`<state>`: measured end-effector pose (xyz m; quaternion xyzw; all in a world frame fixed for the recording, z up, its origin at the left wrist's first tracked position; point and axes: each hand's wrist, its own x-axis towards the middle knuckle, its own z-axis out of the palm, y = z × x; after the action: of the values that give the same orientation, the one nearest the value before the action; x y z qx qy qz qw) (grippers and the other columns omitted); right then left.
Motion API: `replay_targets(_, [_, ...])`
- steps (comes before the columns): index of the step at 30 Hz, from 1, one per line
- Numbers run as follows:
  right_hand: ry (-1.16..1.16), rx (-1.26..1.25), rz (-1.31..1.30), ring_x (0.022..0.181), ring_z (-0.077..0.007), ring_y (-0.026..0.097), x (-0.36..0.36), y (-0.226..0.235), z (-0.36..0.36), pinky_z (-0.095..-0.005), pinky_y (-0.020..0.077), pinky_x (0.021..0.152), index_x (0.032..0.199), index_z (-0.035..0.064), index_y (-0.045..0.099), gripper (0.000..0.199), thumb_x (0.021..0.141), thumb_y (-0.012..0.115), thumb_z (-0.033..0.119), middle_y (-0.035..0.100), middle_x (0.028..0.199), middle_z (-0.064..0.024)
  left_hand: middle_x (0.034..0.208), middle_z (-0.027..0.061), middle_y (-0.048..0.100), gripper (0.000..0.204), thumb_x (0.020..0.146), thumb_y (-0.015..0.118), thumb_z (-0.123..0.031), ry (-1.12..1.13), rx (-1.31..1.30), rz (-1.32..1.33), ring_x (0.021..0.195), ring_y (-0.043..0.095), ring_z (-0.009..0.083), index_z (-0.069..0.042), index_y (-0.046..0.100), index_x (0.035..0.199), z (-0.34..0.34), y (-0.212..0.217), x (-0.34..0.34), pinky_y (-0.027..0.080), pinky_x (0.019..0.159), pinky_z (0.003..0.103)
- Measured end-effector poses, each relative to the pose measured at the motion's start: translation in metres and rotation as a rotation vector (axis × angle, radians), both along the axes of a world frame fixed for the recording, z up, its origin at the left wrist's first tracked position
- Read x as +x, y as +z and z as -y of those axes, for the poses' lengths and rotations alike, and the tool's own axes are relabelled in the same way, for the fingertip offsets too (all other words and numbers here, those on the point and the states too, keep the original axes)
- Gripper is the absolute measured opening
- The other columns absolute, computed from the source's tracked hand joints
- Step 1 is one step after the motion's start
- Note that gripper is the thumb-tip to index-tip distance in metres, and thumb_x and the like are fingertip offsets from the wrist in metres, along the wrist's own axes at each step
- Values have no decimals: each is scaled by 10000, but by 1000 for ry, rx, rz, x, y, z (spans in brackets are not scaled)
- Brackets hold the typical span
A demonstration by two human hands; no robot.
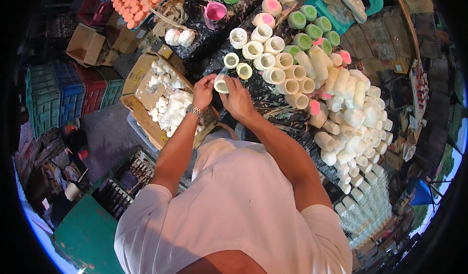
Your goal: The person repeatedly picks small white cylindrical objects and inserts thin sticks into them, then places the assembled items into a tray. The person also uses shears to cut a bundle of sticks and continues the insertion process throughout the clip.
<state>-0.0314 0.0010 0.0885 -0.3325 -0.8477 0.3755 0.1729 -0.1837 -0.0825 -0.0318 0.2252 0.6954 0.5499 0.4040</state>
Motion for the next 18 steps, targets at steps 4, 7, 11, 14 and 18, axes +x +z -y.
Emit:
replay_targets(4, [-15, -7, 102, 1000, -467, 660, -19, -24, -13, -523, 571, 839, 1387, -29, 493, 573, 881, 717, 121, 615, 1179, -255, 1277, 217, 671, 663, 731, 787, 3, -346, -141, -499, 1080, 683, 397, -35, 612, 1369, -12, 24, -13, 547, 940, 413])
replay_targets(7, [-42, -68, 84, 997, -469, 661, -16, -31, -16, -526, 567, 846, 1415, -30, 474, 601, 884, 710, 120, 613, 1185, -261, 1266, 221, 651, 671, 739, 802, -39, -254, -82, -524, 1174, 628, 405, -23, 595, 1377, -19, 34, -1, 511, 1017, 451])
replay_targets(11, [-65, -151, 52, 1012, -491, 648, -8, -11, -5, -529, 559, 878, 1401, -42, 473, 574, 892, 687, 115, 599, 1225, -294, 1188, 227, 699, 521, 752, 817, -72, -71, -60, -616, 1077, 681, 410, -19, 669, 1249, -20, -9, 9, 556, 935, 463])
replay_targets(14, [-27, -141, 84, 999, -446, 671, 19, 23, -2, -510, 568, 874, 1282, -11, 575, 446, 892, 711, 158, 643, 1192, -244, 1162, 223, 713, 489, 769, 818, -44, -33, -97, -616, 1052, 695, 405, -9, 670, 1233, -32, 0, 16, 562, 919, 457])
replay_targets(18, [-206, 127, 61, 874, -372, 710, 83, 38, -35, -461, 579, 769, 1124, 72, 699, 275, 880, 750, 189, 717, 978, -170, 1171, 215, 691, 554, 777, 842, -46, -72, -125, -544, 1028, 700, 383, 12, 633, 1287, -31, -3, 13, 573, 880, 435])
